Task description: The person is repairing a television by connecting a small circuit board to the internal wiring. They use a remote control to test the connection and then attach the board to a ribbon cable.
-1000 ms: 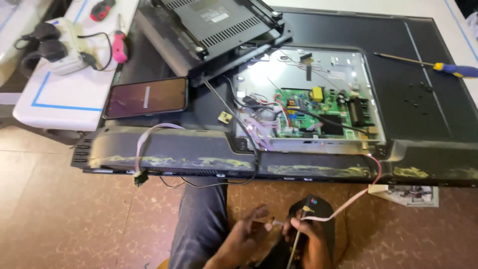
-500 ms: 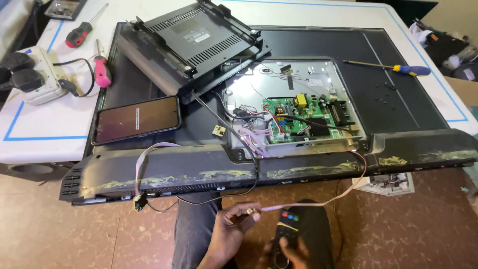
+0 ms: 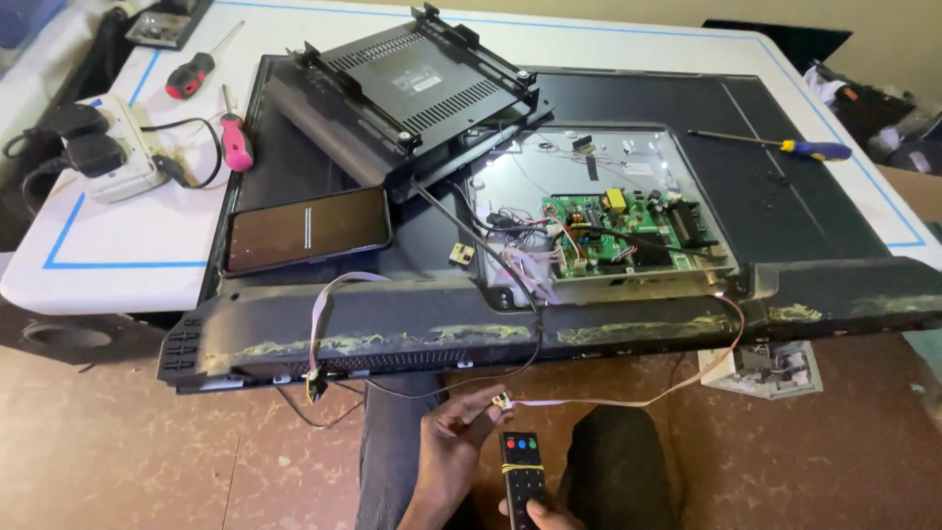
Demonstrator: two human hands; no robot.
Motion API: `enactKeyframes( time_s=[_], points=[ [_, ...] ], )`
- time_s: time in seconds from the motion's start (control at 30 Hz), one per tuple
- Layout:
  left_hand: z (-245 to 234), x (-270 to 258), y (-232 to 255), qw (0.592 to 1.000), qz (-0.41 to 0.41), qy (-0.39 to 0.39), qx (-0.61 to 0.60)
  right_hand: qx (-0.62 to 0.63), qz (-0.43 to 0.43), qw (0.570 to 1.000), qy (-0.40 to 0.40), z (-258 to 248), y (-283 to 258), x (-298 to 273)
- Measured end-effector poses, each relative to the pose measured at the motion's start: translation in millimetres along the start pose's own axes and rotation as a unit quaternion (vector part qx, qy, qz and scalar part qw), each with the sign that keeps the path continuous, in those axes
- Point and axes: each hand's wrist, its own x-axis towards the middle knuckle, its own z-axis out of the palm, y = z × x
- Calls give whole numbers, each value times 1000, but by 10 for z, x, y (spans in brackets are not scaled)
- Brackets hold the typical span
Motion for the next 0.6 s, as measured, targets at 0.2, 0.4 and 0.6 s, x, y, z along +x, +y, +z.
enactKeyframes(
  time_s=[0.2, 0.4, 0.6],
  points=[
    [-41, 19, 7, 999, 39, 4, 8, -54, -24, 966, 252, 1421, 10, -294],
    [33, -15, 138, 999, 10, 23, 43, -46, -96, 951, 292, 1722, 90, -316],
    [15, 1, 121, 997, 30, 13, 63, -44, -116, 964, 237, 930, 168, -155]
  ],
)
